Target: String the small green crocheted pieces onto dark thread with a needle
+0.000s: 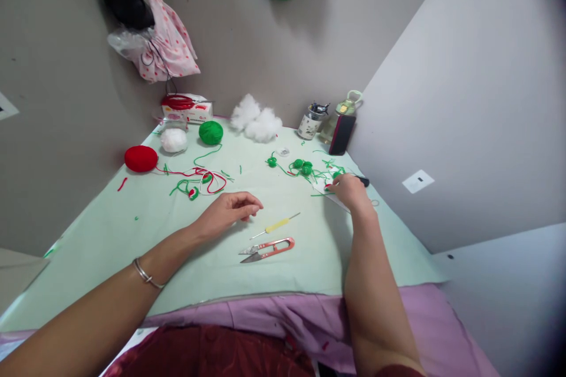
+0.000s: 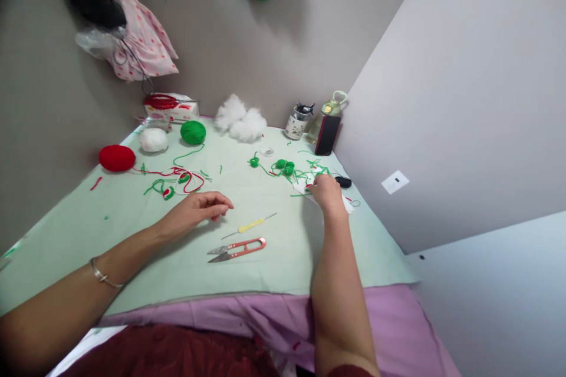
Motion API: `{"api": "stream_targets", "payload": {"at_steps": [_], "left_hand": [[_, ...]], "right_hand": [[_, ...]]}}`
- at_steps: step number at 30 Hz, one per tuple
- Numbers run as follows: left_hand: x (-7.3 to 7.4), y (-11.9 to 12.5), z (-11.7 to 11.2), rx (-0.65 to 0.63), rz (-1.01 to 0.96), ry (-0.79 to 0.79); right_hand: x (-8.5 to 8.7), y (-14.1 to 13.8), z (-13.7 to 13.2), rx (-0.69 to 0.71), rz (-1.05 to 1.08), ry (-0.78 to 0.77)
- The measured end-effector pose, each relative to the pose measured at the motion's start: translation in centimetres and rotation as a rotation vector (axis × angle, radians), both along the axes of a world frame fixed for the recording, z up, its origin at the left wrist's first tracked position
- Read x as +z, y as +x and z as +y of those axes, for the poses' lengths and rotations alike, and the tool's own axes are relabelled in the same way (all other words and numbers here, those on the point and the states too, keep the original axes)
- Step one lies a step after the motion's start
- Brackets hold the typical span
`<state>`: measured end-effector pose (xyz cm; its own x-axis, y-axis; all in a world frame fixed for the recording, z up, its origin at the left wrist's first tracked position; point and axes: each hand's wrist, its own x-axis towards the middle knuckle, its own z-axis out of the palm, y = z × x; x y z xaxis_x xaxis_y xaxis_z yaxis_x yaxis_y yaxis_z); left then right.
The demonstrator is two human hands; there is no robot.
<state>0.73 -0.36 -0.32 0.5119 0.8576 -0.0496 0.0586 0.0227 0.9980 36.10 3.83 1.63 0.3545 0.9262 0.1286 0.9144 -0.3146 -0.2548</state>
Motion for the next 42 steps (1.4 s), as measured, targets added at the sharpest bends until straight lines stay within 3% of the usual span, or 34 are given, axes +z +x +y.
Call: {"api": "stream_targets", "payload": {"at_steps": [6, 9, 12, 15, 22, 29, 37, 42], "left_hand": [[-0.2, 0.0, 0.0, 0.028, -0.015, 0.024], [-0.2, 0.2, -0.3, 0.109, -0.036, 0.055], [-0.2, 0.5, -0.7, 0.204, -0.053, 0.143], [-0.5, 0.8, -0.9, 0.171, -0.065, 0.184], [-0.5, 0.7, -0.5, 0.038, -0.167, -0.031], [0.6, 0.4, -0.6, 0.122, -0.362, -0.194], [0.1, 0.4, -0.4, 0.147, -0.291, -0.056], [0.1, 0.5, -0.9, 0.195, -0.211, 0.144]], "right_hand": [[1.8, -1.2, -0.9, 0.131, 0.080, 0.078], [2.9, -4.6, -2.2, 0.429, 0.317, 0.106], [3.2, -9.1, -3.7, 0.793, 0.400, -0.059], [2.9, -12.6, -4.9, 0.943, 0.411, -0.092], [2.2, -14.1, -5.1, 0.940, 0.594, 0.081], [1.5, -14.6, -5.0, 0.888, 0.648, 0.191], [1.1, -15.1, -5.2, 0.914, 0.662, 0.237], [1.3, -15.2, -5.3, 0.912, 0.678, 0.227]]}}
